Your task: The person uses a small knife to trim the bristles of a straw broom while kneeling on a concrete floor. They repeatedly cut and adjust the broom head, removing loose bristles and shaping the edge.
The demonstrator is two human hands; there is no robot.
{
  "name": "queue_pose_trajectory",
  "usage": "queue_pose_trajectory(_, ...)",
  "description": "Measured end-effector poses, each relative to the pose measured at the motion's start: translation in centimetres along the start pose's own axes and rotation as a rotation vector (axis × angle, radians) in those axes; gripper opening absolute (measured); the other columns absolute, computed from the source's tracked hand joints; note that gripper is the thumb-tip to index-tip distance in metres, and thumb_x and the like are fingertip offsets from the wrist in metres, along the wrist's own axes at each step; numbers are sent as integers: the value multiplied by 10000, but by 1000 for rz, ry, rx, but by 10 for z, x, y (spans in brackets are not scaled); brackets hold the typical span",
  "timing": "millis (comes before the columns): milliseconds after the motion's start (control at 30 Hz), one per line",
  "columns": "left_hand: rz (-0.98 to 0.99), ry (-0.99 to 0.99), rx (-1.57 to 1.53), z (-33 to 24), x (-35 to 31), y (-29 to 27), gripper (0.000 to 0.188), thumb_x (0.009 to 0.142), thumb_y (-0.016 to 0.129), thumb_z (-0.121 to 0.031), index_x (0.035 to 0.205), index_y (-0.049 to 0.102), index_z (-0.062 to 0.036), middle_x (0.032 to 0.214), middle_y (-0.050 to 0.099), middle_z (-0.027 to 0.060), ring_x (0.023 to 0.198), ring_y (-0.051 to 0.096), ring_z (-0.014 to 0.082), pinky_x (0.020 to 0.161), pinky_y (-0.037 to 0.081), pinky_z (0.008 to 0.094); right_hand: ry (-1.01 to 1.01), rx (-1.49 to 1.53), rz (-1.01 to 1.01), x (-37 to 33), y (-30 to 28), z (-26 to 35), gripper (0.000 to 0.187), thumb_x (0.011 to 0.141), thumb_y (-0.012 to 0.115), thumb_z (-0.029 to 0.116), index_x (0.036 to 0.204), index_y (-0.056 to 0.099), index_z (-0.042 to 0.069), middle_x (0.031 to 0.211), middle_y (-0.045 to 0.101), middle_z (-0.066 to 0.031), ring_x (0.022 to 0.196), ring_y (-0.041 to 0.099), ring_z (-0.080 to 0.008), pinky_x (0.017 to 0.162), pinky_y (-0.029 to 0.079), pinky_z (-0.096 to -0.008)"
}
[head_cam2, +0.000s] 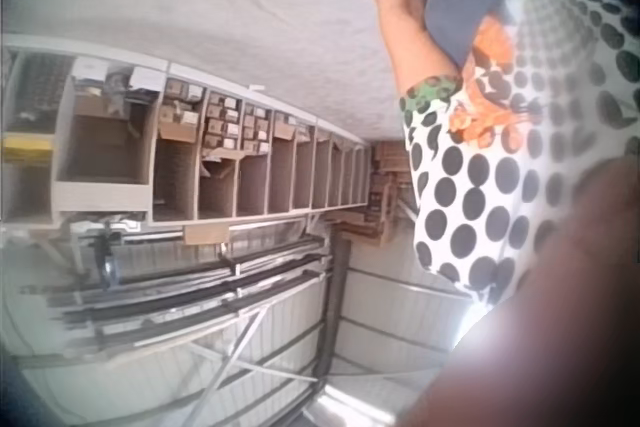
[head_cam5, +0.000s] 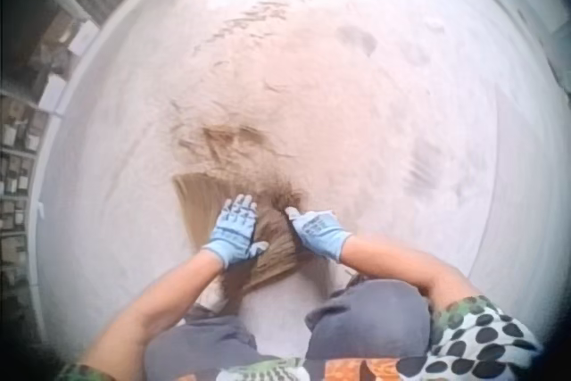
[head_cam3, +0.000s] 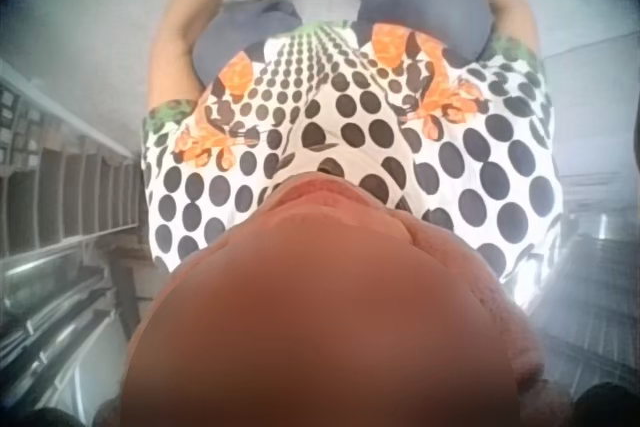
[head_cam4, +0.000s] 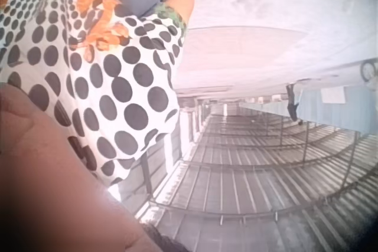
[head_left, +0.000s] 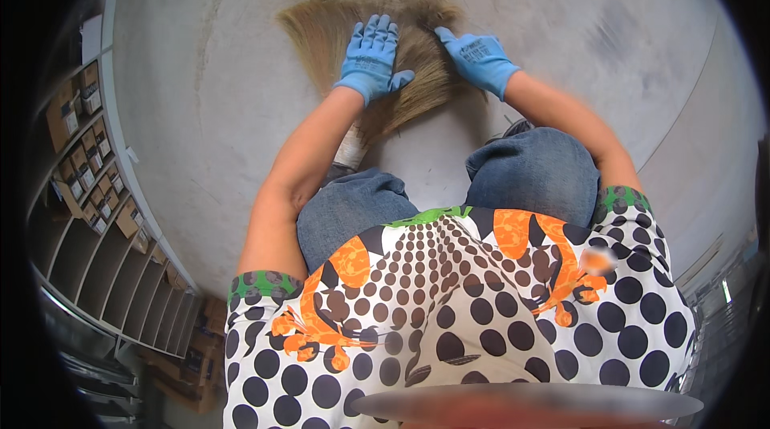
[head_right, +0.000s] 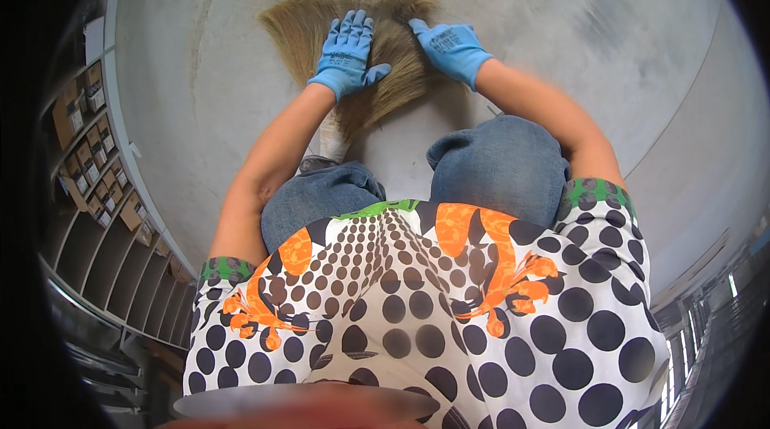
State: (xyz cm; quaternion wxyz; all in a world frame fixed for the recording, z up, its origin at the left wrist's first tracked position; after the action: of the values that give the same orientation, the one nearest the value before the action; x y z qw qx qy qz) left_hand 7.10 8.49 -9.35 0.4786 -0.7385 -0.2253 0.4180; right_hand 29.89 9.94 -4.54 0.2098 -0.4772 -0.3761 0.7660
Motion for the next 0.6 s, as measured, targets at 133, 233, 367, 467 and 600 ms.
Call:
queue_pose_trajectory(133,-3,2,0,0,1,-1,1104,901,564,-740,1647,245,9,1729,193,234,1619,134,390,1313,54,538,43,11,11,-8,2,-2,577,992,479,91,1566,420,73,1049,757,-200,933,754,-377,772,583,-516)
queue_pose_trajectory(233,-5,0,-2,0,2,-3,1104,899,570,-737,1646,247,9,1728,196,235,1618,135,392,1312,53,538,-7,48,-112,-5,-5,0,600,984,494,104,1579,416,93,1066,755,-199,938,749,-388,783,585,-521)
queue_pose_trajectory(367,10,-1,26,-2,3,-4,1098,899,575,-734,1643,255,8,1726,200,236,1617,138,392,1312,50,536,-61,54,-154,36,-16,10,597,981,506,106,1573,428,101,1083,755,-198,951,746,-401,799,589,-525)
queue_pose_trajectory(467,20,-2,17,-2,4,-7,1094,903,572,-732,1644,254,7,1728,197,231,1618,138,384,1314,48,528,-54,45,-119,46,-17,11,571,989,488,86,1558,442,96,1080,756,-207,954,749,-402,791,588,-524)
queue_pose_trajectory(600,12,-12,11,3,-3,-3,1103,901,561,-744,1649,245,3,1733,188,226,1622,133,373,1316,49,518,-25,19,-136,22,-2,8,496,1016,459,108,1510,459,62,1028,763,-205,933,757,-386,749,584,-514)
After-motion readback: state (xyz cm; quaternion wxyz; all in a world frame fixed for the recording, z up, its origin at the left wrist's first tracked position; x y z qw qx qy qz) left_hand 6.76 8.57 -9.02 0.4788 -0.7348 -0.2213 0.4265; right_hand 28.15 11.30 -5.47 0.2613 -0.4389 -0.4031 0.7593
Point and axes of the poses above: each hand's wrist, its own x-axis towards the middle knuckle, its own y-axis out of the palm, z = x × y, the point moved 3 cm from there along x, towards the middle knuckle
